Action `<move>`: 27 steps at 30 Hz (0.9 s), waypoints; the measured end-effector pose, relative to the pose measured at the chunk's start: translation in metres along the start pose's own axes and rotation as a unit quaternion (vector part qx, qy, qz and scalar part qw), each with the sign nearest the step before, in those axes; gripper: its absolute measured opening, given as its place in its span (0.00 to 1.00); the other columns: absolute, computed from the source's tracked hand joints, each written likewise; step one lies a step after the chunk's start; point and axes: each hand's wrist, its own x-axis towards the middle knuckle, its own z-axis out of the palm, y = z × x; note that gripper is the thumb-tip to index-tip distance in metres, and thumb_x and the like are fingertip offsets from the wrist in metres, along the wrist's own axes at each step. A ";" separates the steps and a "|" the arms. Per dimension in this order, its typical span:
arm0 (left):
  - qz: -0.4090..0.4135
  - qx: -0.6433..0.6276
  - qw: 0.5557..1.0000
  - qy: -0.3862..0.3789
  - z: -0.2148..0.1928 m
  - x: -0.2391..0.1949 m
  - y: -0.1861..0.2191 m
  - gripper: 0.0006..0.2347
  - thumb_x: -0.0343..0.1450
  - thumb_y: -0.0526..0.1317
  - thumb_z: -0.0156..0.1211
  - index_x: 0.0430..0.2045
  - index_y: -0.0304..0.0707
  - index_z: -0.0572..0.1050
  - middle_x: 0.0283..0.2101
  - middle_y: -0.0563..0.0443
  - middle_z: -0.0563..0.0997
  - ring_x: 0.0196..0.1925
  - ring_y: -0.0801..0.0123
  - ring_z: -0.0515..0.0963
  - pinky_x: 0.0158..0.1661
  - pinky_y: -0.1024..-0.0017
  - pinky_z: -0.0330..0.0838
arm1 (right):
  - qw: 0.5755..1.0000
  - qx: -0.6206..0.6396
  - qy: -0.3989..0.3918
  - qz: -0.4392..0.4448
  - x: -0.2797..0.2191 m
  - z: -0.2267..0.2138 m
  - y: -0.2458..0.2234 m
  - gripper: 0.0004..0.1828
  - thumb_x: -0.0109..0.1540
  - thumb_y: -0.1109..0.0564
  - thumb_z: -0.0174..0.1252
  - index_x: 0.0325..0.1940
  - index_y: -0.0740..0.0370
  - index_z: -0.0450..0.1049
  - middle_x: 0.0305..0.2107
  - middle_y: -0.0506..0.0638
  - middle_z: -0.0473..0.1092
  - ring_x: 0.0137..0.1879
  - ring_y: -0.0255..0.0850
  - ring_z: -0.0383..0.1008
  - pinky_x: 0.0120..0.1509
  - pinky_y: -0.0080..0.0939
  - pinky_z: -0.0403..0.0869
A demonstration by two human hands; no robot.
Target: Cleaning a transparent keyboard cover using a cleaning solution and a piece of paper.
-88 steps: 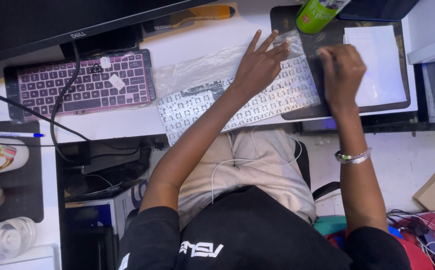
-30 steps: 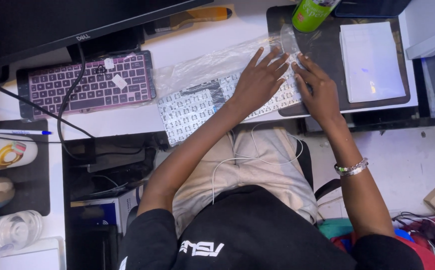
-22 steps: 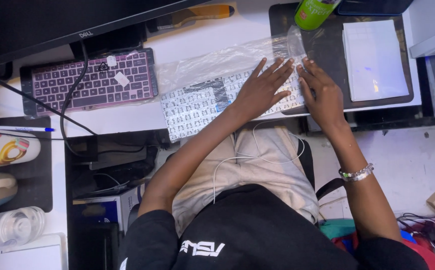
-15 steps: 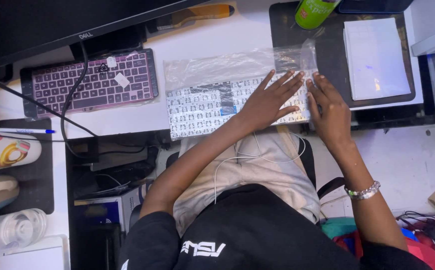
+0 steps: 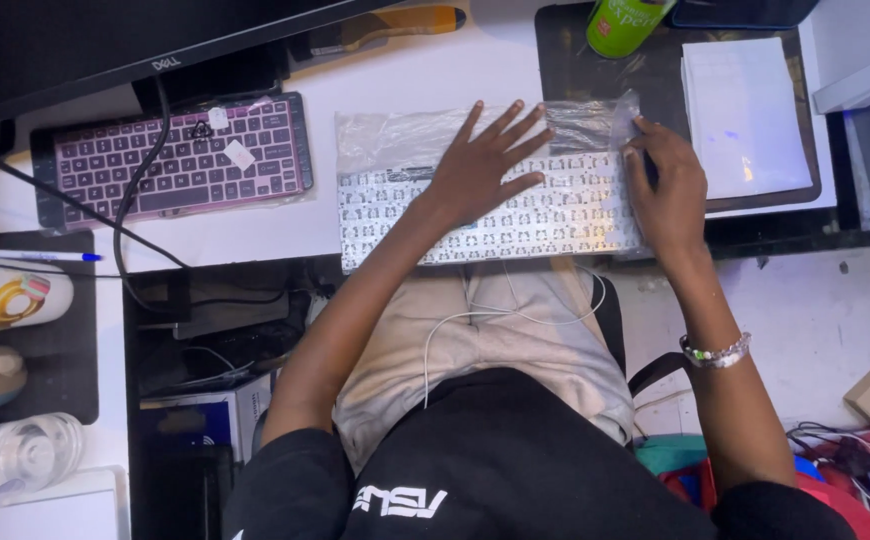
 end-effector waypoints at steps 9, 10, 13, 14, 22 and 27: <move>0.004 -0.012 1.000 0.021 -0.022 -0.016 -0.070 0.28 0.80 0.59 0.26 0.75 0.52 0.52 0.79 0.52 0.47 0.81 0.57 0.43 0.73 0.45 0.25 | 0.995 0.074 0.065 -0.010 0.029 0.009 -0.021 0.10 0.70 0.71 0.54 0.50 0.68 0.79 0.52 0.60 0.70 0.59 0.56 0.65 0.62 0.55 0.67; 0.004 -0.011 1.000 0.022 -0.021 -0.015 -0.074 0.28 0.80 0.59 0.26 0.75 0.52 0.52 0.79 0.52 0.47 0.81 0.57 0.43 0.73 0.45 0.25 | 0.995 0.075 0.066 -0.010 0.028 0.010 -0.022 0.10 0.70 0.71 0.54 0.50 0.68 0.79 0.52 0.60 0.70 0.59 0.56 0.65 0.62 0.55 0.67; 0.023 -0.029 0.999 0.028 -0.022 -0.011 -0.081 0.28 0.80 0.60 0.27 0.75 0.52 0.52 0.79 0.53 0.48 0.81 0.58 0.43 0.74 0.47 0.26 | 0.995 0.054 0.074 -0.030 0.027 0.010 -0.026 0.18 0.65 0.75 0.51 0.58 0.68 0.73 0.52 0.61 0.68 0.57 0.57 0.64 0.60 0.53 0.64; 0.025 -0.038 0.998 0.034 -0.026 -0.009 -0.081 0.27 0.81 0.58 0.29 0.75 0.50 0.53 0.78 0.52 0.50 0.80 0.59 0.45 0.74 0.49 0.27 | 0.996 0.048 0.075 -0.007 0.026 0.010 -0.028 0.17 0.67 0.73 0.53 0.60 0.69 0.70 0.52 0.62 0.65 0.56 0.57 0.62 0.58 0.54 0.64; 0.112 0.049 0.986 0.115 -0.010 0.058 -0.040 0.17 0.80 0.39 0.53 0.65 0.48 0.68 0.68 0.52 0.73 0.70 0.59 0.70 0.70 0.51 0.51 | 0.993 0.051 0.094 0.059 0.025 0.017 -0.019 0.07 0.69 0.70 0.60 0.48 0.68 0.69 0.53 0.61 0.59 0.61 0.57 0.58 0.64 0.56 0.63; 0.267 0.063 0.957 0.090 0.037 0.139 0.014 0.20 0.75 0.33 0.57 0.65 0.46 0.68 0.61 0.51 0.79 0.66 0.57 0.72 0.65 0.54 0.58 | 0.991 0.062 0.096 0.062 0.025 0.015 -0.020 0.09 0.65 0.74 0.52 0.48 0.70 0.65 0.53 0.63 0.60 0.58 0.57 0.58 0.61 0.54 0.65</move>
